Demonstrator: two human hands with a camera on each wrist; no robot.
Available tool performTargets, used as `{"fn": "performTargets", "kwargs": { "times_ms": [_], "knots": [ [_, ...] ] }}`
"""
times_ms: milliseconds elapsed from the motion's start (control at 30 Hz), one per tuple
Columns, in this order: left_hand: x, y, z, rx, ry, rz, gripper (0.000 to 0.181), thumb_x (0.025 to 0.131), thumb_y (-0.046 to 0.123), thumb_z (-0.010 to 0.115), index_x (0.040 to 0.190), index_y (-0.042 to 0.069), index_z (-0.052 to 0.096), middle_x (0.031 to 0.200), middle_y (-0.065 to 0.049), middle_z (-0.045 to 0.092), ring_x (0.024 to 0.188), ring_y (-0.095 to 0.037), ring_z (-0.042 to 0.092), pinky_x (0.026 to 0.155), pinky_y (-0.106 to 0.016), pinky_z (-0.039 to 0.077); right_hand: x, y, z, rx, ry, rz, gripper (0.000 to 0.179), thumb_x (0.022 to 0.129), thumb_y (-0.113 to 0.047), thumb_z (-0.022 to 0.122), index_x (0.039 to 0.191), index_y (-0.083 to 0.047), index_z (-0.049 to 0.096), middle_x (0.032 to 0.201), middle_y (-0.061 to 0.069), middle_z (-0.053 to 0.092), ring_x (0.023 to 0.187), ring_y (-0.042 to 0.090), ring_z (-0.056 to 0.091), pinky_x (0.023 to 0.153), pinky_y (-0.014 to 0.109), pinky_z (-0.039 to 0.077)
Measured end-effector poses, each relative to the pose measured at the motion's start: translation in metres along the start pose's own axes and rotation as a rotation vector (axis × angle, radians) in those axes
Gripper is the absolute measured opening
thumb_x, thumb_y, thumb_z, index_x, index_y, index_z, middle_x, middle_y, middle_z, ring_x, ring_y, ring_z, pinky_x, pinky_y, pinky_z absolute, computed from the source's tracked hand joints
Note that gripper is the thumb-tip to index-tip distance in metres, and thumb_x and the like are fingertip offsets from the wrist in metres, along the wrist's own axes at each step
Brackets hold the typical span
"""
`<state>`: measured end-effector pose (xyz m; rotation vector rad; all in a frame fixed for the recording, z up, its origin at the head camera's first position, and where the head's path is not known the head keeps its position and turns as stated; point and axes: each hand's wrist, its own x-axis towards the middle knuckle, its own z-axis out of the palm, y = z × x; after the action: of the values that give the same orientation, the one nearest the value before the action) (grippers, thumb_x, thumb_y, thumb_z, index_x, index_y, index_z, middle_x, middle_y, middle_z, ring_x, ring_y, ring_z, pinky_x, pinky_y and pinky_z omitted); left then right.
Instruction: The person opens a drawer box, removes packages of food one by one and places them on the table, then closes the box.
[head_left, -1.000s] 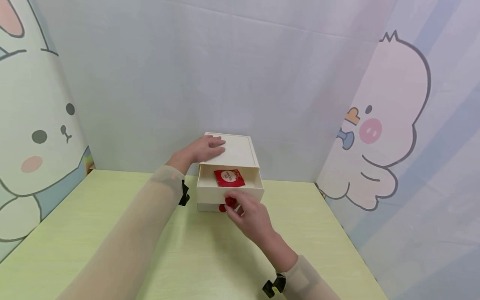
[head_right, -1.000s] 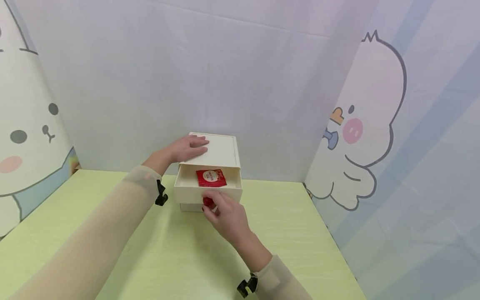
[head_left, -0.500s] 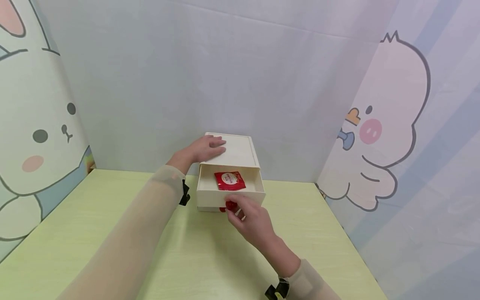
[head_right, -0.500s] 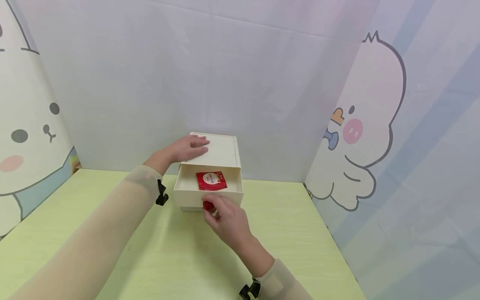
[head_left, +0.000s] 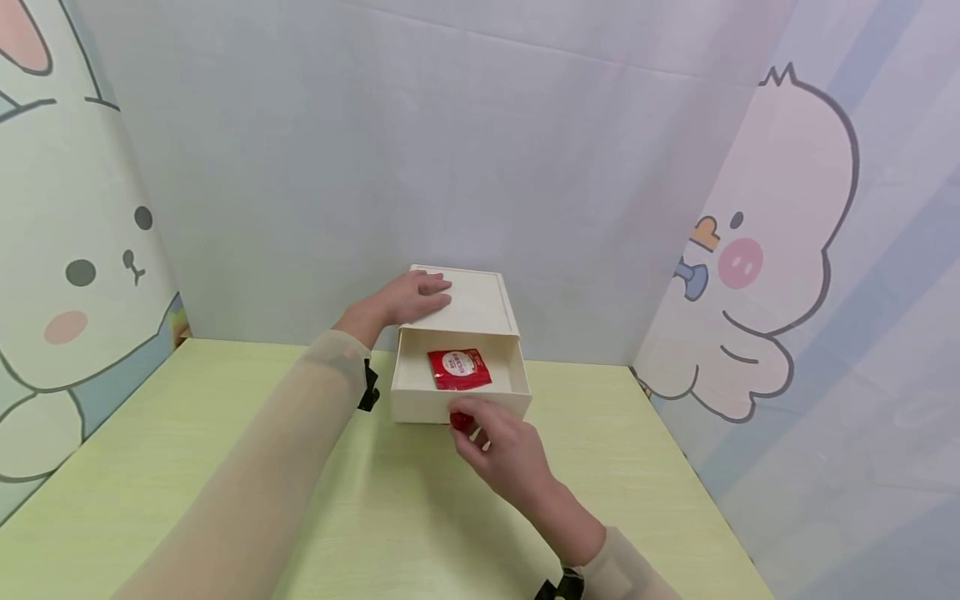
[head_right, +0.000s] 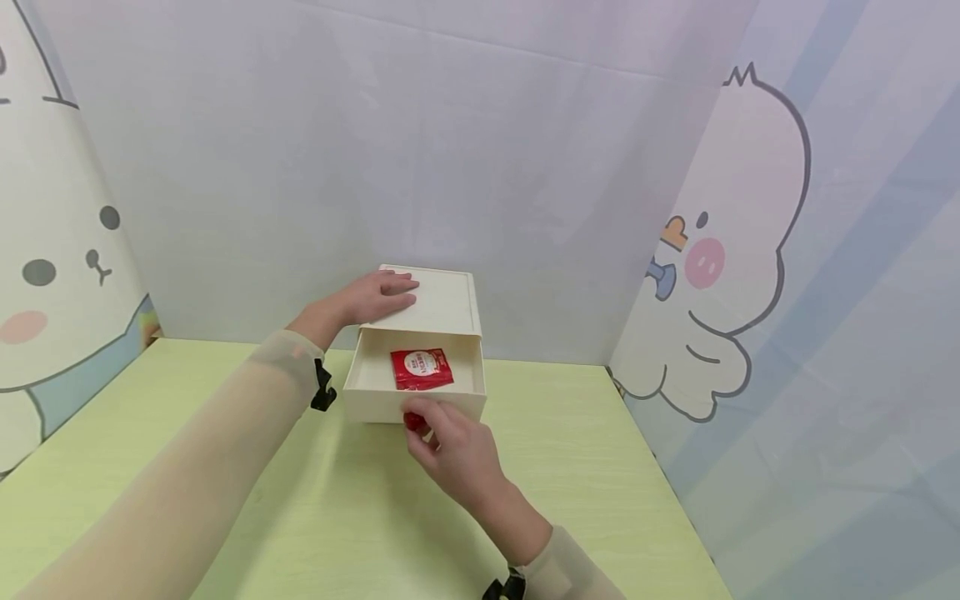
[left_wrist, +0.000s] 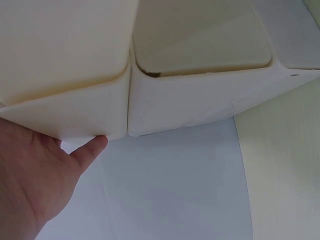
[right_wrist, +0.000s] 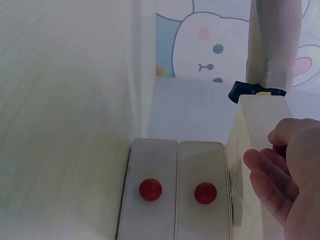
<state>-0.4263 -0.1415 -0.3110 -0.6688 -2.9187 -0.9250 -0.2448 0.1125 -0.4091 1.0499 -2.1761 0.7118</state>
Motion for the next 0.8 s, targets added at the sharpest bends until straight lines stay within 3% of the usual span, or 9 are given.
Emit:
{"fn": "performTargets", "kwargs": {
  "times_ms": [800],
  "knots": [
    [0.0,0.001,0.001,0.002,-0.01,-0.043,0.063,0.113,0.05,0.048,0.168,0.019,0.048,0.182,-0.007,0.03,0.173,-0.036,0.014,0.138,-0.062,0.018,-0.012,-0.006,-0.005,0.017,0.002,-0.022,0.041,0.089,-0.005,0.089,0.124,-0.016,0.07,0.101,-0.002,0.077,0.078,0.004,0.072,0.069,0.01,0.059]
  ]
}}
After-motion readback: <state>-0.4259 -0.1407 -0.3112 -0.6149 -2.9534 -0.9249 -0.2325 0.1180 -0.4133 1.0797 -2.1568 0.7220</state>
